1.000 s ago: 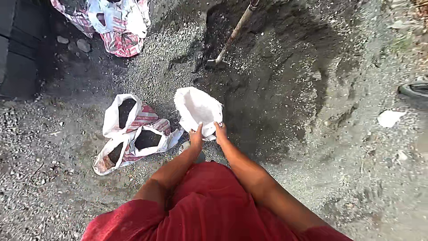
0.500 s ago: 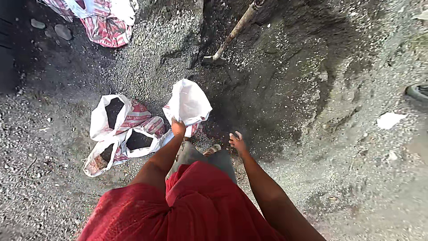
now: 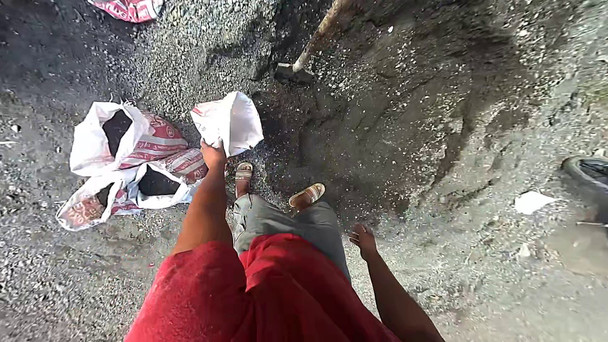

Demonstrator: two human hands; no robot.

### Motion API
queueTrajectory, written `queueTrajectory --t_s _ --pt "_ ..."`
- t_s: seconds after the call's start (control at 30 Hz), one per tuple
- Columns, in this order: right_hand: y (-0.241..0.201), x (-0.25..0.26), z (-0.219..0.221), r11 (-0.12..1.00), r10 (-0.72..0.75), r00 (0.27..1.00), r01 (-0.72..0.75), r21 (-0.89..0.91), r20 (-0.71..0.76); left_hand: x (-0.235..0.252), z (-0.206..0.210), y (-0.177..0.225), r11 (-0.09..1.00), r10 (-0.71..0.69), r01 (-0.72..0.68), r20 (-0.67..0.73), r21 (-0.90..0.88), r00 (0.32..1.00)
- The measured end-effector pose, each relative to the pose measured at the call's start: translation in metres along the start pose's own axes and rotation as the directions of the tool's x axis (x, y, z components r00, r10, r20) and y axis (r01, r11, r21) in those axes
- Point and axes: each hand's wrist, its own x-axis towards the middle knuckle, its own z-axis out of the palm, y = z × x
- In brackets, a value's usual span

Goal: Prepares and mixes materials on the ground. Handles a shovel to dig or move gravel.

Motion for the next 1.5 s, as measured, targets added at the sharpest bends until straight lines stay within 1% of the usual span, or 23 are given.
queueTrajectory --t_s 0.07,0.13,0.27,0.37,0.43,0.53,0.63,0.7,0.8,0.9,0.93,1.03,1.1,1.13,1.17,1.2,1.27,1.3,1.37,1.4,1.43,1.47,1.5 --pt "-0.004 0.017 -0.026 0.998 -0.02 0.998 0.023 -0.053 0.056 -0.04 -0.01 0.006 1.0 0.024 -0.024 0.014 0.011 1.0" --pt "-0.001 0.027 -0.057 0.997 -0.036 0.995 0.042 -0.068 0.09 -0.093 -0.015 -0.007 0.992 0.035 -0.043 0.073 0.118 0.997" --pt "0.001 0.033 -0.116 0.998 -0.058 0.991 0.06 -0.012 0.118 -0.211 -0.022 -0.021 0.961 -0.066 0.017 0.166 0.276 0.984" --pt "0.003 0.036 -0.17 0.998 -0.061 0.991 0.064 -0.024 0.123 -0.297 0.0 0.005 0.973 -0.091 0.04 0.218 0.227 0.972" --pt "-0.008 0.037 -0.196 0.994 -0.095 0.987 0.101 -0.041 0.13 -0.332 0.019 0.029 0.991 -0.07 0.04 0.236 0.131 0.969" --pt "-0.041 0.035 -0.224 0.989 -0.144 0.984 0.145 -0.002 0.106 -0.348 0.044 0.103 0.994 0.056 -0.026 0.283 -0.111 0.957" --pt "-0.08 0.034 -0.232 0.985 -0.167 0.98 0.161 0.067 0.107 -0.344 0.036 0.211 0.925 0.231 -0.12 0.285 -0.36 0.93" --pt "-0.112 0.039 -0.233 0.979 -0.198 0.974 0.192 0.062 0.114 -0.325 0.021 0.289 0.868 0.332 -0.213 0.205 -0.449 0.921" --pt "-0.167 0.046 -0.233 0.969 -0.235 0.963 0.243 -0.044 0.133 -0.28 -0.016 0.391 0.804 0.448 -0.407 -0.009 -0.433 0.894" --pt "-0.206 0.044 -0.243 0.958 -0.255 0.955 0.27 -0.093 0.152 -0.244 -0.032 0.488 0.722 0.58 -0.566 -0.097 -0.398 0.809" --pt "-0.217 0.041 -0.246 0.957 -0.257 0.955 0.273 -0.1 0.151 -0.236 -0.028 0.512 0.721 0.583 -0.575 -0.111 -0.387 0.805" --pt "-0.251 0.015 -0.256 0.967 -0.246 0.958 0.254 -0.035 0.15 -0.248 -0.008 0.562 0.819 0.501 -0.497 -0.066 -0.288 0.863" --pt "-0.287 -0.021 -0.256 0.945 -0.326 0.934 0.321 0.059 0.147 -0.282 0.008 0.567 0.851 0.489 -0.478 0.0 -0.216 0.872" --pt "-0.314 -0.042 -0.252 0.906 -0.423 0.893 0.412 0.102 0.152 -0.292 0.016 0.563 0.841 0.515 -0.504 0.007 -0.198 0.857" --pt "-0.343 -0.061 -0.249 0.837 -0.546 0.826 0.527 0.149 0.142 -0.301 0.026 0.562 0.817 0.55 -0.535 0.012 -0.215 0.835" --pt "-0.373 -0.079 -0.249 0.737 -0.674 0.727 0.649 0.188 0.13 -0.313 0.032 0.568 0.782 0.591 -0.564 0.028 -0.264 0.806" --pt "-0.43 -0.12 -0.253 0.457 -0.889 0.436 0.864 0.213 0.137 -0.35 0.027 0.588 0.691 0.691 -0.625 0.079 -0.363 0.719" --pt "-0.457 -0.145 -0.255 0.283 -0.954 0.254 0.937 0.206 0.157 -0.367 0.02 0.595 0.649 0.735 -0.65 0.107 -0.394 0.669" --pt "-0.507 -0.192 -0.253 -0.056 -0.981 -0.095 0.973 0.223 0.168 -0.392 0.002 0.606 0.551 0.828 -0.731 0.159 -0.403 0.537" --pt "-0.53 -0.21 -0.253 -0.188 -0.96 -0.223 0.961 0.204 0.167 -0.408 -0.006 0.61 0.498 0.867 -0.771 0.194 -0.397 0.46" --pt "-0.55 -0.225 -0.254 -0.278 -0.931 -0.307 0.947 0.162 0.197 -0.422 -0.012 0.612 0.439 0.898 -0.804 0.213 -0.401 0.385" --pt "-0.567 -0.238 -0.253 -0.315 -0.902 -0.337 0.941 0.125 0.27 -0.43 -0.015 0.609 0.386 0.921 -0.828 0.223 -0.407 0.32" --pt "-0.581 -0.249 -0.249 -0.3 -0.87 -0.321 0.947 0.114 0.375 -0.434 -0.015 0.604 0.35 0.933 -0.843 0.236 -0.408 0.273"
